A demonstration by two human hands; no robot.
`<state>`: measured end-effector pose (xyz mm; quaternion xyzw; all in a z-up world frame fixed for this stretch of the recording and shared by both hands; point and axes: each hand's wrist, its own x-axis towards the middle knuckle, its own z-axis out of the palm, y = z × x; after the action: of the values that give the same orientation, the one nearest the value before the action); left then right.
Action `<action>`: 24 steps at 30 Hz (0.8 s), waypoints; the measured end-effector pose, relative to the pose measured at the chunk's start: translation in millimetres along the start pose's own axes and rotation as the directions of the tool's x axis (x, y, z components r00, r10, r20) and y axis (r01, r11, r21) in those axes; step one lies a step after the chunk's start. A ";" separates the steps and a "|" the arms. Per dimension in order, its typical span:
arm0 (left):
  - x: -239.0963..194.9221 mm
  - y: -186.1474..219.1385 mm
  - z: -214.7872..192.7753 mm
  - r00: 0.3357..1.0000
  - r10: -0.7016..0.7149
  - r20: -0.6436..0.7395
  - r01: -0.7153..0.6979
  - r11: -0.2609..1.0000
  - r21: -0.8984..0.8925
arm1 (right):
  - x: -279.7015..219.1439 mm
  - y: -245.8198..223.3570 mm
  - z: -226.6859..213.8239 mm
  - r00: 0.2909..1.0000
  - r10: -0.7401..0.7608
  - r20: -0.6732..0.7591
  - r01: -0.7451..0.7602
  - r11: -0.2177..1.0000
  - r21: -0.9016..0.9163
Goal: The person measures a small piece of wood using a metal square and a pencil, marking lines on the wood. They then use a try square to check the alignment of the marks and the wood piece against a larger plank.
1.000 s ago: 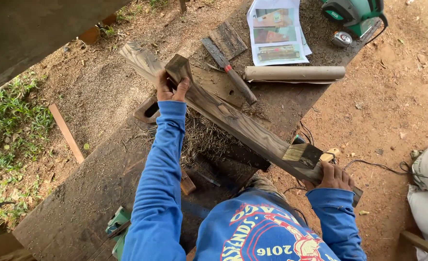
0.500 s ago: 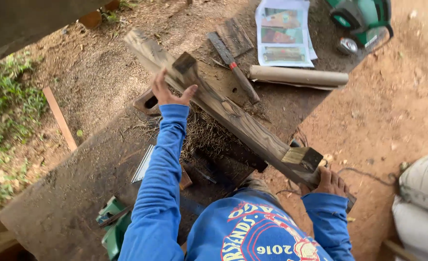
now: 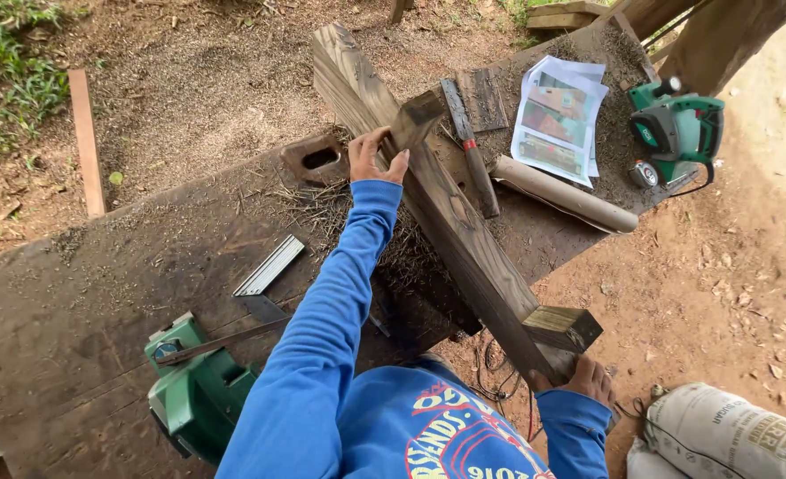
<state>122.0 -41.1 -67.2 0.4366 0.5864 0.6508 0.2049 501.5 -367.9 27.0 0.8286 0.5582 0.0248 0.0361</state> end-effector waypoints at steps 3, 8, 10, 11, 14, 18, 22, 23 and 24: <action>0.6 4.5 -1.7 1.000 -0.005 0.002 0.005 1.000 -0.023 | 1.4 3.2 4.9 0.998 0.041 0.047 -0.041 0.999 0.005; -0.4 5.6 -1.4 1.000 0.007 -0.015 -0.008 0.999 -0.051 | 0.4 0.4 2.2 1.000 0.013 0.002 -0.013 1.000 0.028; 0.2 5.5 -0.7 1.000 0.007 -0.014 -0.007 0.999 -0.041 | 0.5 -4.0 -3.2 0.999 0.034 0.020 -0.034 0.999 0.010; -0.7 5.1 -0.3 1.000 0.001 -0.018 -0.002 0.999 -0.044 | -0.1 -5.4 -6.6 0.998 0.043 0.040 -0.043 0.999 0.016; -0.5 6.0 -3.1 1.000 -0.002 -0.007 0.002 0.999 -0.032 | -0.7 -6.9 -8.7 0.997 0.056 0.059 -0.058 0.998 0.036; 0.4 10.3 -6.8 0.999 -0.019 0.033 0.021 0.998 -0.055 | -1.1 -5.2 -7.2 0.999 0.028 0.016 -0.028 0.999 0.020; 4.7 10.6 -11.9 0.994 0.055 0.089 -0.053 0.998 -0.027 | -1.9 1.2 -0.4 0.999 0.030 -0.019 -0.026 0.988 0.155; 5.7 15.1 -14.4 0.992 0.030 0.124 -0.029 1.000 -0.009 | -1.8 0.5 -3.3 1.000 0.020 -0.011 -0.018 0.991 0.130; 5.4 20.6 -16.4 0.987 0.003 0.158 -0.005 1.000 0.011 | -2.2 1.7 -6.6 1.000 0.010 -0.001 -0.010 0.994 0.105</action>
<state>110.9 -51.2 -44.9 0.4892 0.5711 0.6112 0.2469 501.7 -370.3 33.7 0.8321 0.5546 -0.0037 -0.0083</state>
